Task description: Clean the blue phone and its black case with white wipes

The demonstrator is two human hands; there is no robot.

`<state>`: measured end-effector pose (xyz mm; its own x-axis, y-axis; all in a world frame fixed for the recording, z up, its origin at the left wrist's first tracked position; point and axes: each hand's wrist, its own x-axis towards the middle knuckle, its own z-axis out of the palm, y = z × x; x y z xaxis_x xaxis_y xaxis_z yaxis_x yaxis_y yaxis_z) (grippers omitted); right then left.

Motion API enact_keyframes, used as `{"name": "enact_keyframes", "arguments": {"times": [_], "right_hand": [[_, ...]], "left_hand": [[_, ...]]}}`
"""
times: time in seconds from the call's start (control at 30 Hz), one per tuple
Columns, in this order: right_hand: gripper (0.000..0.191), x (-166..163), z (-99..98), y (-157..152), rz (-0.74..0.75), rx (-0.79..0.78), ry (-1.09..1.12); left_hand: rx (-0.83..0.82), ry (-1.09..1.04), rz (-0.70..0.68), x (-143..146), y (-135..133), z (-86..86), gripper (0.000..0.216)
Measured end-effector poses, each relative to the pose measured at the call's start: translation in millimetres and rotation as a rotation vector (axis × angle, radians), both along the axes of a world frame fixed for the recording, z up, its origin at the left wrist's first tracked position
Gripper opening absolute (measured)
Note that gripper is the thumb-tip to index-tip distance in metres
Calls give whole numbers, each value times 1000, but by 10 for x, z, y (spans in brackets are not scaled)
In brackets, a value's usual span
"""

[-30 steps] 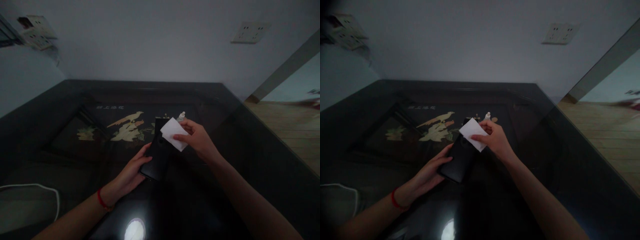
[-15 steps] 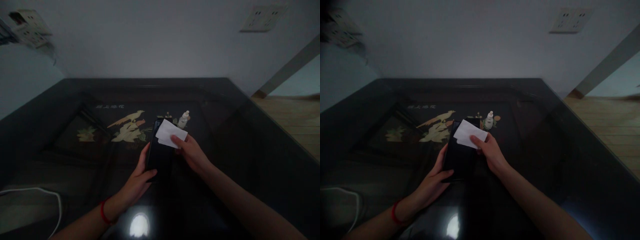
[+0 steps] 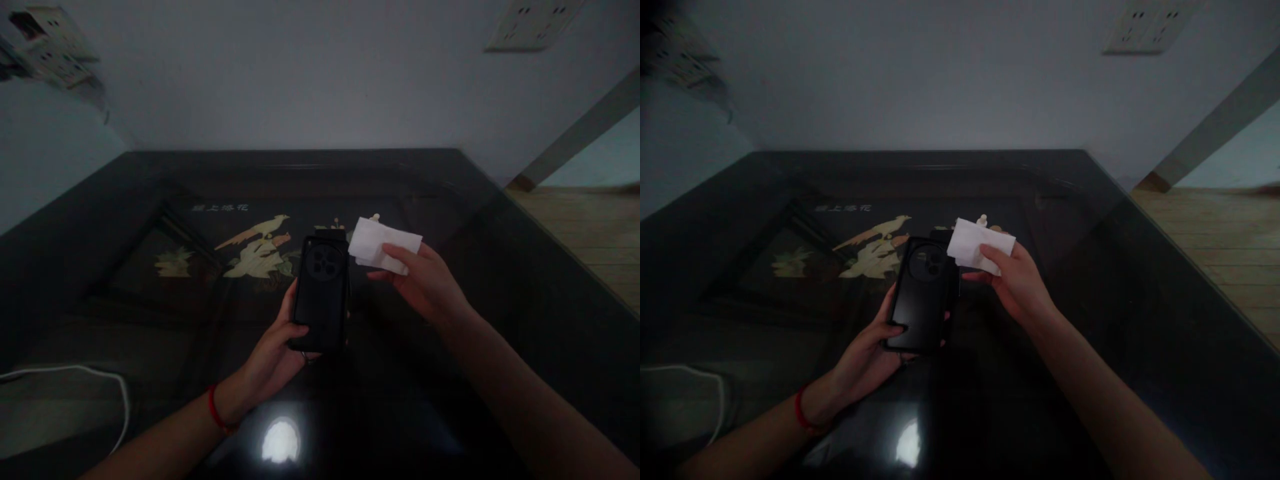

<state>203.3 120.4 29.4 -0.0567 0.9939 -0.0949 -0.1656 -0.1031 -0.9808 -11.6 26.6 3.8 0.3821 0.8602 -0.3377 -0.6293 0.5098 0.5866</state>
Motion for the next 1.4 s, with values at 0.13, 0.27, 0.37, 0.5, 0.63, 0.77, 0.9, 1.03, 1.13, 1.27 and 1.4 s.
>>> {"name": "enact_keyframes", "arguments": {"times": [0.13,0.27,0.37,0.5,0.63,0.77,0.9,1.03,1.13,1.27,1.4], "right_hand": [[30,-53,26,-69,-60,319,-222],[33,-156,24,-201,-6,741,-575],[37,-165,-22,-233,99,1071,-806],[38,-140,-102,-198,169,1217,-975],[33,-135,-129,-170,265,1263,-1057],[33,-153,-103,-194,233,1266,-1057],[33,-153,-69,-210,290,1309,-1040],[38,-173,-73,-247,253,1263,-1020],[34,-278,-109,-376,400,1351,-1066],[32,-434,-140,-561,510,1469,-1033],[32,-404,-138,-515,506,1488,-1045]], "left_hand": [[47,-63,-93,-20,-7,-7,83],[29,-74,-177,-38,-16,-16,80],[29,-61,-183,-45,-13,-25,80],[22,-81,-206,-43,-16,-34,84],[13,-93,-212,-40,-14,-28,90],[-2,-83,-210,-51,-10,-49,88],[-16,-129,-221,-77,-15,-113,67],[-47,-223,-282,-101,-6,-163,48],[-95,-202,-208,-118,16,-182,55],[-166,-139,-109,-144,31,-199,54],[-162,-100,-103,-111,24,-177,60]]}}
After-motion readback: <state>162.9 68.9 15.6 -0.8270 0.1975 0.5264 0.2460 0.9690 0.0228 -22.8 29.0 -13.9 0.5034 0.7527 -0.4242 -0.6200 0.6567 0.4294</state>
